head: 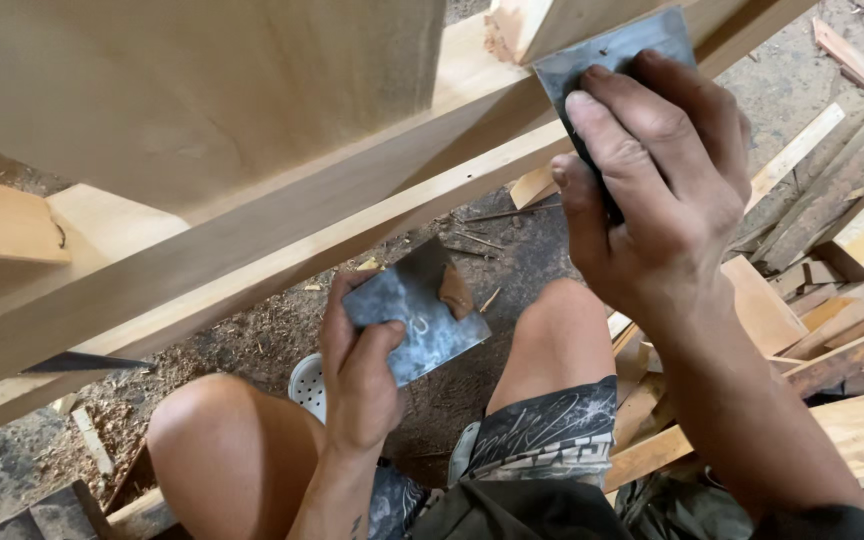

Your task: The person applies wood filler to gaps and joints on a wooden structure using a putty knife, smoothing the filler into the seams. The person works on multiple joints and edges, repeatedly loading filler and spreading it along the wood.

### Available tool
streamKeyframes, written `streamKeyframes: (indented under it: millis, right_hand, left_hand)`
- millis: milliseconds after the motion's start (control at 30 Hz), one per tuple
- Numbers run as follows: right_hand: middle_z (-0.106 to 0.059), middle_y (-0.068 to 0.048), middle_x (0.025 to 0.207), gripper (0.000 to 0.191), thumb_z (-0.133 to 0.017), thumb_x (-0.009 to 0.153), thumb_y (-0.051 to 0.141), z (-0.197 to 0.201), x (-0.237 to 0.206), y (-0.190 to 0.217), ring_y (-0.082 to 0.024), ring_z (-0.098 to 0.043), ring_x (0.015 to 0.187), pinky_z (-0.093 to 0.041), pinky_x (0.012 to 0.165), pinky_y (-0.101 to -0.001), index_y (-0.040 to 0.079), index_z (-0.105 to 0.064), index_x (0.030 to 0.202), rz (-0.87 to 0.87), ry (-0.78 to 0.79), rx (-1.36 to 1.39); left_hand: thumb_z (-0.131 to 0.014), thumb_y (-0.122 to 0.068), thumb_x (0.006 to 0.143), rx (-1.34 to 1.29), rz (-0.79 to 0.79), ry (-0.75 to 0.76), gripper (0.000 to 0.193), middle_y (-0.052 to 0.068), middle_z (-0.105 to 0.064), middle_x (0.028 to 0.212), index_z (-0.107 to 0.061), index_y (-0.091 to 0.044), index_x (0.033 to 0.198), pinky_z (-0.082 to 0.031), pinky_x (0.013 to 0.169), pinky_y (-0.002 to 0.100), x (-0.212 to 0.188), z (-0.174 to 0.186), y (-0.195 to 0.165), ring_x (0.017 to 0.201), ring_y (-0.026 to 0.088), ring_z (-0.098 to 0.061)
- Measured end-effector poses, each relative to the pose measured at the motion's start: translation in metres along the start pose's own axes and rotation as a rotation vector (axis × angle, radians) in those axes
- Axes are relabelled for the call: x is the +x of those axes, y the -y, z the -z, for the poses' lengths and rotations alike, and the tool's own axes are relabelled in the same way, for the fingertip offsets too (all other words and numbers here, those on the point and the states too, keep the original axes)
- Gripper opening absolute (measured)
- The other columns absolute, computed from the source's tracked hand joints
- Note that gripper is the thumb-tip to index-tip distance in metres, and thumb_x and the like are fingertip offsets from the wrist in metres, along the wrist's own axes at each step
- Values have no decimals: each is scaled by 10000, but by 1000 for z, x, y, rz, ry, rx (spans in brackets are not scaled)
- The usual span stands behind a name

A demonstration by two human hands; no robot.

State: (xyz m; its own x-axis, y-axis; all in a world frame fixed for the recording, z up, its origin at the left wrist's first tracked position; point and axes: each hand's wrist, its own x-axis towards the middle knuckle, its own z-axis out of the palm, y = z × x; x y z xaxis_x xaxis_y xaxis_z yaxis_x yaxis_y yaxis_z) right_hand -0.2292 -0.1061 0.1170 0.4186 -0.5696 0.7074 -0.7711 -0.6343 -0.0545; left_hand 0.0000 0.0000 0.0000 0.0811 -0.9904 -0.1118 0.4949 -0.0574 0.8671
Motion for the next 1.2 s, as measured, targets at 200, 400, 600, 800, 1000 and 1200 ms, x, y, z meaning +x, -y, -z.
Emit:
streamKeyframes:
  millis: [200, 400, 600, 800, 1000, 1200]
  right_hand:
    - [-717, -170, 1299, 228, -716, 1073, 132, -6, 11, 0, -388, -644, 1243, -490, 1072, -502, -8, -750, 1250, 85, -6, -65]
    - [-765, -98, 1107, 123, -725, 996, 92, 36, 36, 0, -273, -702, 1005, -528, 839, -398, 41, -775, 1097, 179, 205, -221]
    - [-744, -126, 1043, 128, -665, 1094, 67, 60, 55, -17, -191, -707, 886, -558, 782, -285, 1, -773, 1115, 180, 334, -61]
    - [-723, -174, 1186, 248, -553, 1064, 21, 39, 27, -31, -259, -708, 1086, -588, 946, -347, -35, -736, 1222, 91, 126, -42]
    - [-737, -207, 1040, 239, -676, 900, 137, -26, 7, -33, -382, -689, 989, -625, 851, -477, -47, -741, 1039, 151, -272, -218]
    - [-754, -129, 1151, 146, -658, 1043, 118, -7, 7, -35, -277, -701, 1080, -592, 857, -372, 35, -769, 1090, 120, -70, -135]
  left_hand:
    - [-467, 19, 840, -16, 48, -78, 278, 28, -519, 848, -499, -34, 1110, -522, 566, 290, 0, -3, -19, 681, 103, -531]
    - [-470, 12, 855, 74, 59, -72, 271, 35, -510, 858, -518, -21, 1119, -507, 611, 292, 2, -9, -23, 714, 97, -516]
    - [-480, -1, 867, 168, 7, -38, 240, 28, -501, 870, -527, -20, 1102, -462, 669, 286, 0, -3, -21, 763, 101, -489]
    - [-497, 8, 877, 64, 48, -64, 249, 43, -481, 840, -531, -5, 1123, -439, 622, 296, 2, 6, -15, 715, 113, -461]
    - [-478, 18, 832, -126, 146, 1, 312, 78, -560, 904, -486, -6, 1142, -569, 602, 345, 8, -2, -16, 722, 147, -586]
    - [-470, 39, 797, -102, 200, -42, 427, 99, -589, 999, -503, 21, 1222, -567, 735, 331, 13, -21, -17, 844, 149, -613]
